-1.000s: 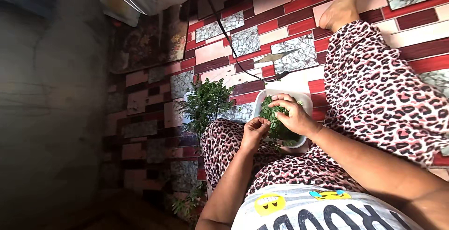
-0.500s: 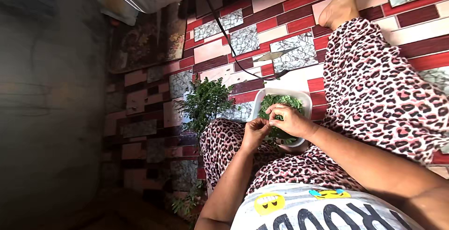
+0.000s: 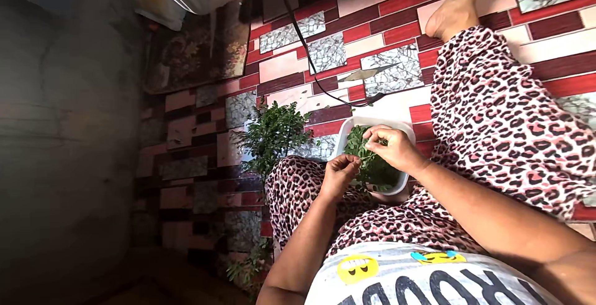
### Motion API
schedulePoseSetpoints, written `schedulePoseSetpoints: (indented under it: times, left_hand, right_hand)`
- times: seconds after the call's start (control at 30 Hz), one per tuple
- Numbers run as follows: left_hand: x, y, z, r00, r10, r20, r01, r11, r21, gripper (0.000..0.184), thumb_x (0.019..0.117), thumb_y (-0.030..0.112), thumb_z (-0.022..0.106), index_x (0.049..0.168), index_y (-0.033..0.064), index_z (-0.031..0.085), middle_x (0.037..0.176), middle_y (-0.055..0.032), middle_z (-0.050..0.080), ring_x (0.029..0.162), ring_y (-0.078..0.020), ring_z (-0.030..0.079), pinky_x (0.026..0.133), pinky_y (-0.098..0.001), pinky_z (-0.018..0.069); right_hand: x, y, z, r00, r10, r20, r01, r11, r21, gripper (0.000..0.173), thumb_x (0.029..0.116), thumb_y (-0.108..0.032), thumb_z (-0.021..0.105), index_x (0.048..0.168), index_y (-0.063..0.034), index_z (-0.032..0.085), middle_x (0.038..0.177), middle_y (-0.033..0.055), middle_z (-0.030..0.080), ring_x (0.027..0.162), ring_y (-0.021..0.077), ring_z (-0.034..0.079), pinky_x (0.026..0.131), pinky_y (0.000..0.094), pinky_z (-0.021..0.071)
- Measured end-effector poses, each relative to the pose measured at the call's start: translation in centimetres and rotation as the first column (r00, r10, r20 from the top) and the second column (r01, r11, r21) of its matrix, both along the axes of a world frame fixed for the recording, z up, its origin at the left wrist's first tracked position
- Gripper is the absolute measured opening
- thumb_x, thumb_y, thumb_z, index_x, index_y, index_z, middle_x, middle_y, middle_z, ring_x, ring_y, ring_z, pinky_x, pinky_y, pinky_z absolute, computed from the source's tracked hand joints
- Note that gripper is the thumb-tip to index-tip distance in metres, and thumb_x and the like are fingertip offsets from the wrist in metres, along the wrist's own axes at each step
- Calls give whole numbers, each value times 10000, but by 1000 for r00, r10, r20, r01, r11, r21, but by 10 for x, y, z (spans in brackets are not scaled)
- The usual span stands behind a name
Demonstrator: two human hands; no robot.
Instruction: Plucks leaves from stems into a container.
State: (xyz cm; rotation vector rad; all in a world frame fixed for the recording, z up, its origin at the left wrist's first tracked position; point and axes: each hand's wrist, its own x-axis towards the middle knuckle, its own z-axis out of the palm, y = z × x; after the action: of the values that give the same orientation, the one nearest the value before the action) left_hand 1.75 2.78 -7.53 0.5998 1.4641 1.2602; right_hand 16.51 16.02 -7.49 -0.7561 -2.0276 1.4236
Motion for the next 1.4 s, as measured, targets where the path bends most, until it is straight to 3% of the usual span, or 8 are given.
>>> schedulePoseSetpoints:
  times: [0.2,0.4,0.53,0.67,0.83,0.97,1.1,1.4]
  left_hand:
    - [1,1,-1,1000,-12,-13,12,1000,6,53,965,29,652,933,10,689,725,-5,626,568,-26,512,527,-179,423]
    - [2,2,-2,997,-42,-63,44,999,25,58,959,27,655,920,17,697,715,14,621,570,-17,504,538,-180,422]
    - [2,3,-2,999,-27,-44,28,1000,3,76,960,17,642,902,14,691,705,14,609,564,-18,495,529,-176,409]
    - [1,3,0,1000,-4,12,4,1000,1,87,973,17,619,922,12,690,711,4,613,562,-20,506,519,-169,413]
    - [2,3,-1,999,-10,35,9,1000,12,86,971,9,618,924,12,691,704,5,610,557,-17,497,515,-167,408]
    - [1,2,-3,999,-19,40,18,1000,24,79,966,11,627,923,15,693,698,9,610,547,-13,488,507,-165,399]
    - [3,3,-2,1000,-21,6,21,999,29,75,966,17,625,926,14,689,736,4,628,592,-25,526,555,-180,440]
    - [6,7,-1,998,-46,-53,50,995,81,81,952,-11,632,903,15,691,766,0,668,676,-60,625,677,-233,549]
  right_hand:
    - [-1,-2,0,977,208,48,-207,978,-29,134,896,-27,687,1018,6,730,1291,158,635,1241,252,589,1054,426,489]
    - [-1,-4,-3,982,184,44,-184,983,-11,57,908,5,677,856,18,697,1123,143,690,1091,212,650,972,376,526]
    - [-4,-6,1,999,54,-3,-54,977,-207,56,960,-11,642,932,7,687,1100,112,688,924,143,663,820,316,568]
    - [1,4,5,997,13,71,3,977,-215,176,1025,-65,575,971,14,723,1127,112,703,978,140,663,882,329,541]
    - [5,8,7,997,63,50,-49,967,-252,93,909,23,681,997,-6,684,1157,128,675,897,199,654,741,365,557]
    - [4,7,1,979,203,29,-195,964,-182,141,911,-7,682,1049,-2,713,1243,145,657,1124,245,630,896,412,538]
    - [1,1,-4,986,168,-9,-168,980,-108,46,915,4,680,873,10,699,1093,126,691,1015,175,664,878,334,563]
    - [-1,-1,3,1000,22,-5,-22,980,-200,55,951,-8,645,927,0,694,1047,95,701,919,131,661,829,311,556]
